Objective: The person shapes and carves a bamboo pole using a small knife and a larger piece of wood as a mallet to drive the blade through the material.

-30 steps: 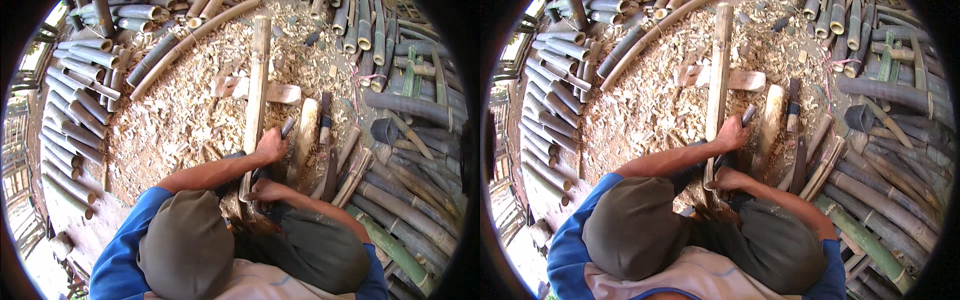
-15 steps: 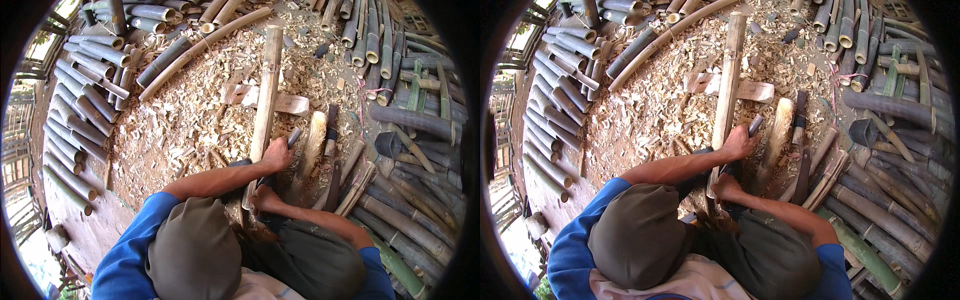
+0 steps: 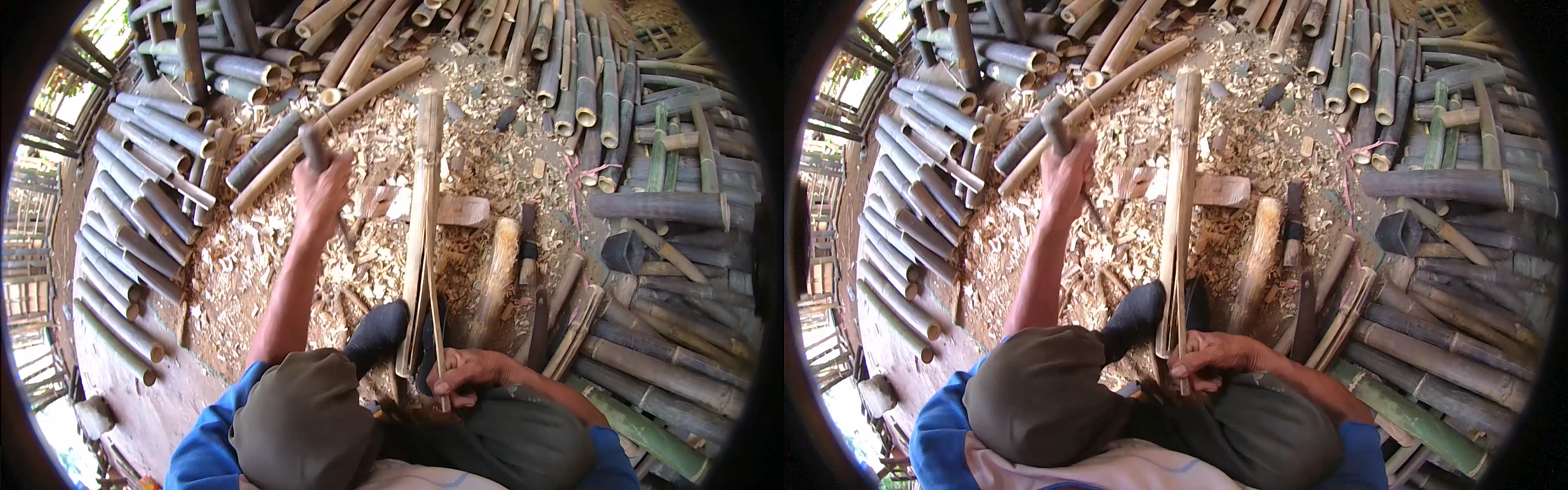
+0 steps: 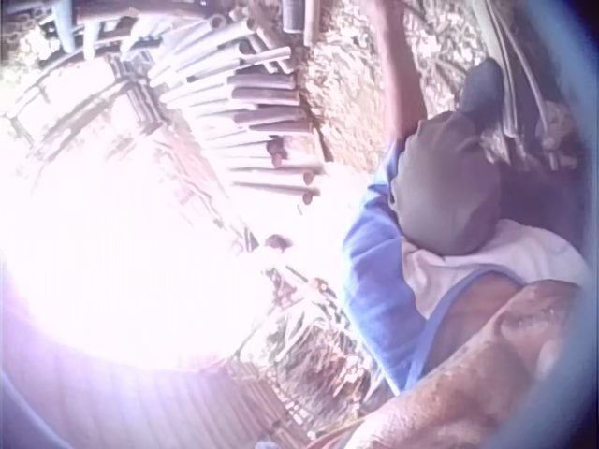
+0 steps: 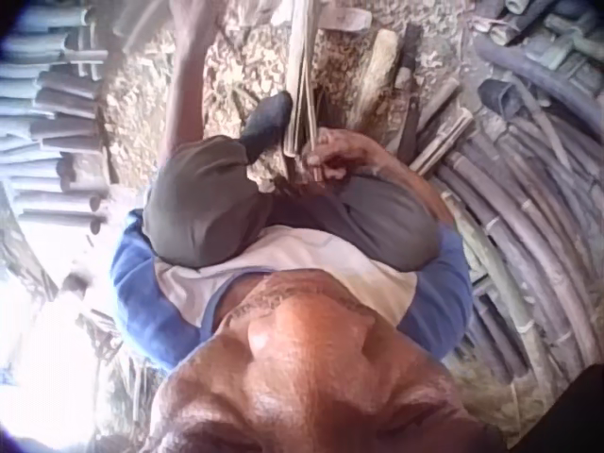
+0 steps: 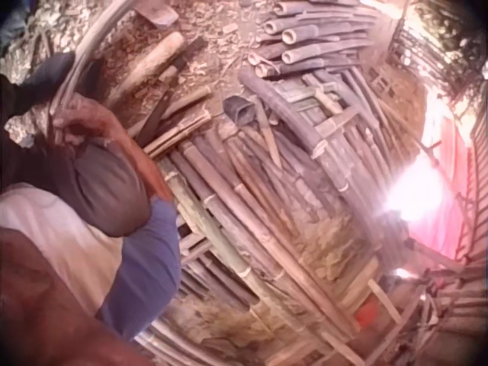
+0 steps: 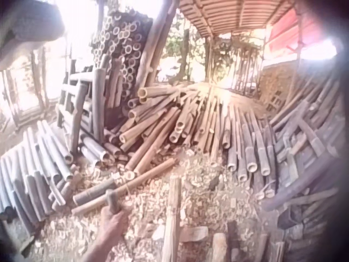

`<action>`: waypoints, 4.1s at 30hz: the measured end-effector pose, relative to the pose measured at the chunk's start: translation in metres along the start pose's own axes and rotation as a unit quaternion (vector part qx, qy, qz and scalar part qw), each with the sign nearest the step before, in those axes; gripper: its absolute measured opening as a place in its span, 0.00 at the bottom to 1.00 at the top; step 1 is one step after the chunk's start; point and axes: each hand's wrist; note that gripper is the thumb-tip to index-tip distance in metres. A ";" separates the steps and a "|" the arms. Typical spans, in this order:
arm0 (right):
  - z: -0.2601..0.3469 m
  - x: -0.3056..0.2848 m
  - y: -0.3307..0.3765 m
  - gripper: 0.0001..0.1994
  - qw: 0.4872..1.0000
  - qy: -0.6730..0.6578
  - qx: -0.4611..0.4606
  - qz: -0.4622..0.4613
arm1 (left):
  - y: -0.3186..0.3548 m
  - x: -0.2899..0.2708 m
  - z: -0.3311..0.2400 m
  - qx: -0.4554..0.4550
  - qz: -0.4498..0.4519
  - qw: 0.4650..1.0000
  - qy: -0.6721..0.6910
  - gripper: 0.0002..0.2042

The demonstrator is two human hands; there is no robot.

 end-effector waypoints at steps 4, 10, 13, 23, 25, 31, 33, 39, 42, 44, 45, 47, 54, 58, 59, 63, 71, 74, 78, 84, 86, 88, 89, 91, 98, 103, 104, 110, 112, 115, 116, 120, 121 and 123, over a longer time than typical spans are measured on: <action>-0.017 -0.024 -0.025 0.21 0.984 0.140 0.079 -0.073 | 0.003 -0.059 0.101 -0.109 -0.005 0.925 -0.365 0.09; -0.046 -0.070 -0.060 0.23 0.883 0.333 0.213 -0.254 | 0.075 -0.057 0.130 -0.025 -0.053 0.836 -0.546 0.30; -0.065 -0.085 -0.066 0.25 0.875 0.405 0.214 -0.157 | 0.079 -0.053 0.111 0.065 0.086 0.906 -0.409 0.21; -0.032 -0.032 -0.033 0.20 0.980 0.089 0.144 0.106 | 0.105 0.075 0.079 -0.441 0.263 0.839 0.180 0.24; -0.035 -0.040 -0.039 0.19 0.974 0.117 0.147 0.127 | 0.098 0.085 0.098 -0.455 0.251 0.820 0.241 0.22; -0.062 -0.056 -0.043 0.18 0.978 0.147 0.104 0.104 | 0.107 0.104 0.084 -0.452 0.153 0.858 0.188 0.19; -0.064 -0.058 -0.045 0.17 0.971 0.191 0.098 0.105 | 0.107 0.104 0.068 -0.457 0.152 0.858 0.181 0.19; -0.060 -0.054 -0.044 0.15 0.963 0.238 0.085 0.095 | 0.104 0.098 0.042 -0.463 0.152 0.843 0.228 0.18; -0.056 -0.050 -0.039 0.15 0.963 0.254 0.053 0.073 | 0.099 0.096 0.028 -0.467 0.154 0.835 0.247 0.18; -0.063 -0.050 -0.039 0.17 0.966 0.252 0.042 0.047 | 0.100 0.095 0.024 -0.458 0.155 0.843 0.236 0.18; -0.063 -0.049 -0.038 0.17 0.966 0.253 0.037 0.038 | 0.101 0.093 0.025 -0.456 0.154 0.846 0.229 0.18; -0.061 -0.046 -0.034 0.17 0.967 0.250 0.034 0.035 | 0.101 0.092 0.028 -0.456 0.159 0.843 0.237 0.18; -0.065 -0.045 -0.033 0.12 0.978 0.181 0.072 0.074 | 0.103 0.095 0.032 -0.461 0.154 0.834 0.261 0.18; -0.028 0.002 -0.005 0.17 0.990 0.107 0.087 0.013 | 0.101 0.089 0.051 -0.373 0.220 0.887 0.160 0.16; -0.022 0.013 0.006 0.17 0.992 0.078 0.094 -0.018 | 0.103 0.092 0.046 -0.335 0.235 0.908 0.087 0.16; -0.022 -0.003 0.022 0.19 0.988 0.108 0.025 0.109 | 0.096 0.042 0.024 0.321 0.245 0.828 -0.390 0.40; 0.005 0.019 0.050 0.24 0.980 0.106 -0.092 0.138 | 0.088 0.083 0.008 0.596 0.480 0.561 -0.316 0.20; 0.010 0.016 0.057 0.33 0.972 0.072 -0.203 0.088 | 0.071 0.087 0.015 0.605 0.475 0.574 -0.281 0.13; 0.001 -0.013 0.089 0.45 0.909 0.091 -0.405 -0.028 | 0.044 0.128 0.008 0.531 0.444 0.705 -0.153 0.18; -0.003 -0.037 0.073 0.46 0.872 -0.005 -0.464 -0.157 | -0.099 0.159 -0.062 0.278 0.167 0.946 -0.003 0.24; -0.012 -0.034 0.076 0.44 0.871 0.011 -0.431 -0.237 | -0.129 0.166 -0.062 0.077 0.096 0.990 0.065 0.20; -0.011 -0.041 0.058 0.42 0.879 0.019 -0.416 -0.234 | -0.169 0.126 -0.078 -0.058 -0.007 0.990 0.128 0.14; 0.001 -0.042 0.032 0.41 0.890 0.028 -0.408 -0.203 | -0.253 0.066 -0.046 -0.049 -0.016 0.995 0.082 0.12; -0.022 -0.050 0.061 0.36 0.877 -0.012 -0.400 -0.265 | -0.204 0.109 -0.013 -0.267 -0.164 0.904 0.292 0.17; -0.024 -0.070 0.059 0.24 0.796 -0.174 -0.435 -0.383 | -0.127 0.110 -0.044 -0.001 -0.039 0.975 0.219 0.18; -0.011 -0.076 0.060 0.21 0.756 -0.181 -0.463 -0.426 | 0.001 0.162 -0.058 0.300 0.146 0.942 -0.040 0.22; -0.005 -0.071 0.056 0.21 0.757 -0.177 -0.464 -0.425 | -0.016 0.147 -0.057 0.383 0.094 0.918 -0.047 0.18; -0.029 -0.075 0.072 0.19 0.748 -0.198 -0.461 -0.435 | -0.056 -0.060 -0.219 0.276 -0.145 0.931 0.187 0.20; -0.020 -0.077 0.070 0.18 0.748 -0.196 -0.468 -0.428 | -0.073 -0.105 -0.209 0.266 -0.218 0.939 -0.020 0.21; -0.010 -0.067 0.071 0.16 0.734 -0.113 -0.448 -0.499 | -0.048 -0.124 -0.141 0.287 -0.151 0.881 -0.345 0.15; -0.006 -0.064 0.062 0.16 0.730 -0.048 -0.441 -0.520 | -0.053 -0.144 -0.116 0.266 -0.137 0.859 -0.416 0.14; 0.001 -0.057 0.043 0.14 0.721 0.086 -0.366 -0.583 | -0.050 -0.215 -0.014 0.073 -0.208 0.749 -0.625 0.17; 0.000 -0.065 0.034 0.14 0.721 0.130 -0.357 -0.579 | -0.043 -0.221 0.022 0.147 -0.307 0.650 -0.679 0.21; 0.008 -0.076 0.022 0.17 0.742 0.223 -0.269 -0.572 | -0.028 -0.200 0.050 0.111 -0.299 0.642 -0.697 0.23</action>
Point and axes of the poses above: each hand's wrist, its own y-axis away from the middle knuckle, its own x-axis out of the palm, z = x × y, and after that the axes turned 5 degrees about -y, right-handed
